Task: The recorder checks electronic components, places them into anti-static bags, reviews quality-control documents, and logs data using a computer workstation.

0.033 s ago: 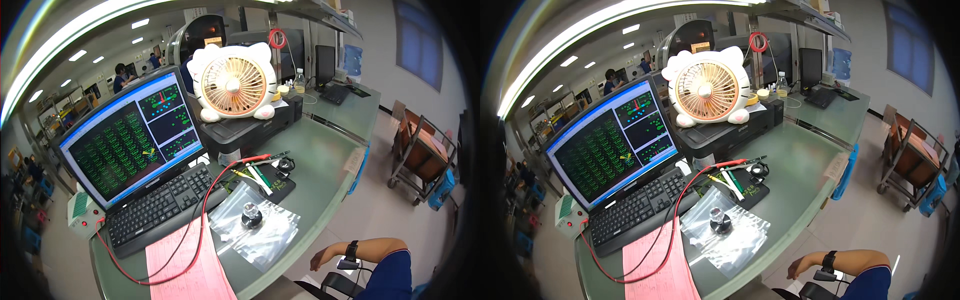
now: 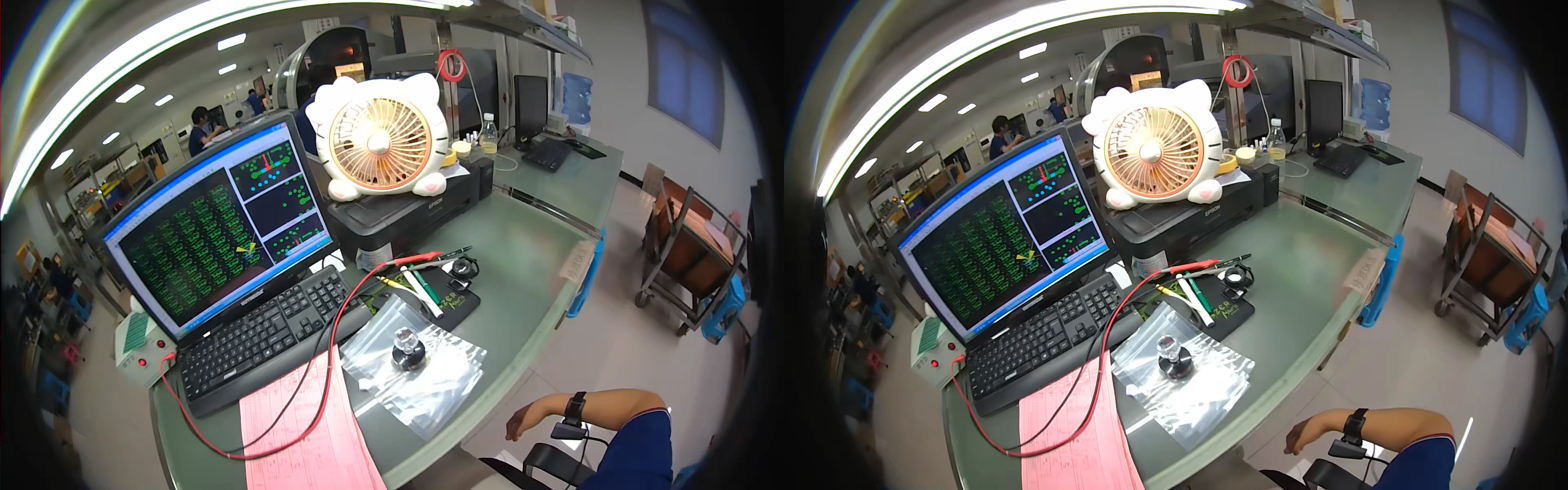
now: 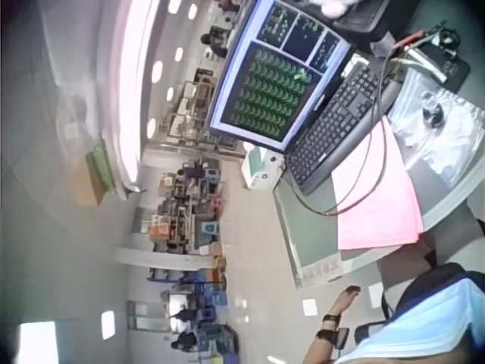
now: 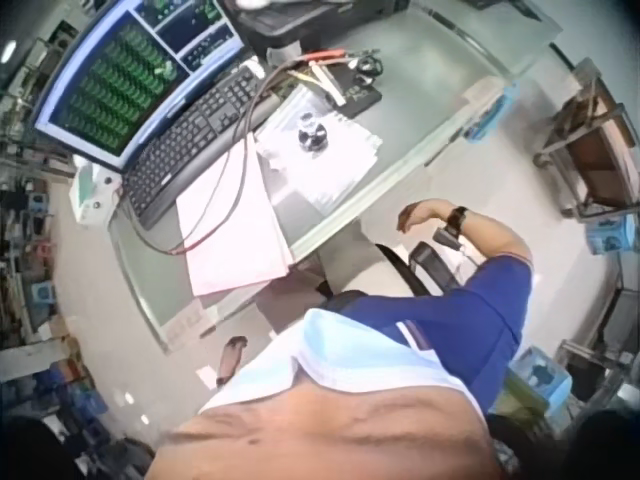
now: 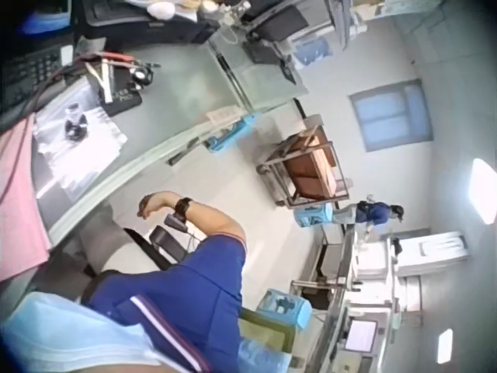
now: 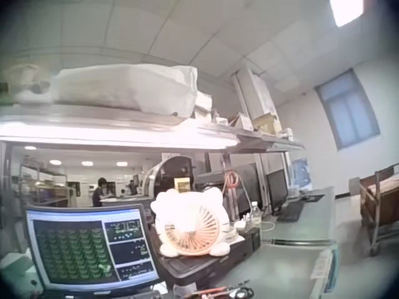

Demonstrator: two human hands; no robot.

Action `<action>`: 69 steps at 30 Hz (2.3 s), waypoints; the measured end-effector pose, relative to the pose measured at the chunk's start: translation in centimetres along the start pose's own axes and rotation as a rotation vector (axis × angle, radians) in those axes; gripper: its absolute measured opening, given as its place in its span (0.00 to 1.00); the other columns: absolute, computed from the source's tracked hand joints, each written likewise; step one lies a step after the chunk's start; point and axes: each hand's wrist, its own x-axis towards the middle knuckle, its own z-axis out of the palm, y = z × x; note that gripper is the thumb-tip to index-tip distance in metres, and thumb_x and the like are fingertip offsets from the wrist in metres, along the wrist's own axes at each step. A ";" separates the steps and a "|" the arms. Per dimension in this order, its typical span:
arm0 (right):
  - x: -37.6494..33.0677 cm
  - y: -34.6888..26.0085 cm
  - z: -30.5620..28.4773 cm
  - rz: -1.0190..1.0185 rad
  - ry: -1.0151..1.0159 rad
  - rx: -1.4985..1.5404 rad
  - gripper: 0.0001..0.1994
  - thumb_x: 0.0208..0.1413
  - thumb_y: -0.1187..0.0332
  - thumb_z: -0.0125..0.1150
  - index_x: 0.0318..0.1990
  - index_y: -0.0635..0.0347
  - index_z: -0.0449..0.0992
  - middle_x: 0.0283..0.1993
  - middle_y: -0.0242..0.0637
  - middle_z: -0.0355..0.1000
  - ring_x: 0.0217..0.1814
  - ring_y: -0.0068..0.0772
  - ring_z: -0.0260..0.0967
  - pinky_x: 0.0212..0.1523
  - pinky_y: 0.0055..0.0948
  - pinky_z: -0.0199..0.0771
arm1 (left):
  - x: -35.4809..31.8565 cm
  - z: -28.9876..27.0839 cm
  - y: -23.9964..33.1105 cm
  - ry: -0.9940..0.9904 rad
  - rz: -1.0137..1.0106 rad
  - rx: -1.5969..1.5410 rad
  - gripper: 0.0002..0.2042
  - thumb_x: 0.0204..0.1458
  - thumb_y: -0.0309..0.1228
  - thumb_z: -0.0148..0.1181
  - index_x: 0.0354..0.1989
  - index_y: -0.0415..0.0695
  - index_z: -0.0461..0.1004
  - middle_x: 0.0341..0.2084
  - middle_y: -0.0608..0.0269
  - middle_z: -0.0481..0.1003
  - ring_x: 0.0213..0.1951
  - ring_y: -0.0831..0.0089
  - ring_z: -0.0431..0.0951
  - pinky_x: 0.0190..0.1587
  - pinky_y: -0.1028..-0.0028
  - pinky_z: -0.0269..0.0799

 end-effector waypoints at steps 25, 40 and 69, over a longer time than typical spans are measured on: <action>-21.3 -41.3 -10.8 -1.074 1.277 -0.010 0.11 0.65 0.65 0.53 0.46 0.63 0.75 0.34 0.33 0.76 0.37 0.22 0.75 0.42 0.23 0.76 | 5.9 -14.7 42.2 0.335 0.892 -0.817 0.10 0.65 0.35 0.49 0.39 0.42 0.73 0.23 0.69 0.71 0.24 0.80 0.70 0.30 0.80 0.68; -9.8 -33.3 -36.4 -0.333 1.851 -0.267 0.25 0.45 0.61 0.72 0.49 0.67 0.75 0.45 0.49 0.77 0.50 0.42 0.75 0.52 0.35 0.72 | 8.5 -17.7 39.3 0.243 0.730 -1.466 0.05 0.63 0.32 0.50 0.39 0.45 0.69 0.23 0.71 0.60 0.26 0.76 0.60 0.30 0.75 0.62; -8.1 -35.9 -34.4 -0.371 1.688 -0.061 0.38 0.39 0.46 0.75 0.57 0.56 0.71 0.54 0.44 0.75 0.58 0.43 0.72 0.56 0.37 0.70 | 9.2 -16.8 36.0 0.418 0.854 -1.304 0.08 0.64 0.33 0.50 0.37 0.42 0.71 0.24 0.66 0.68 0.28 0.75 0.67 0.33 0.75 0.64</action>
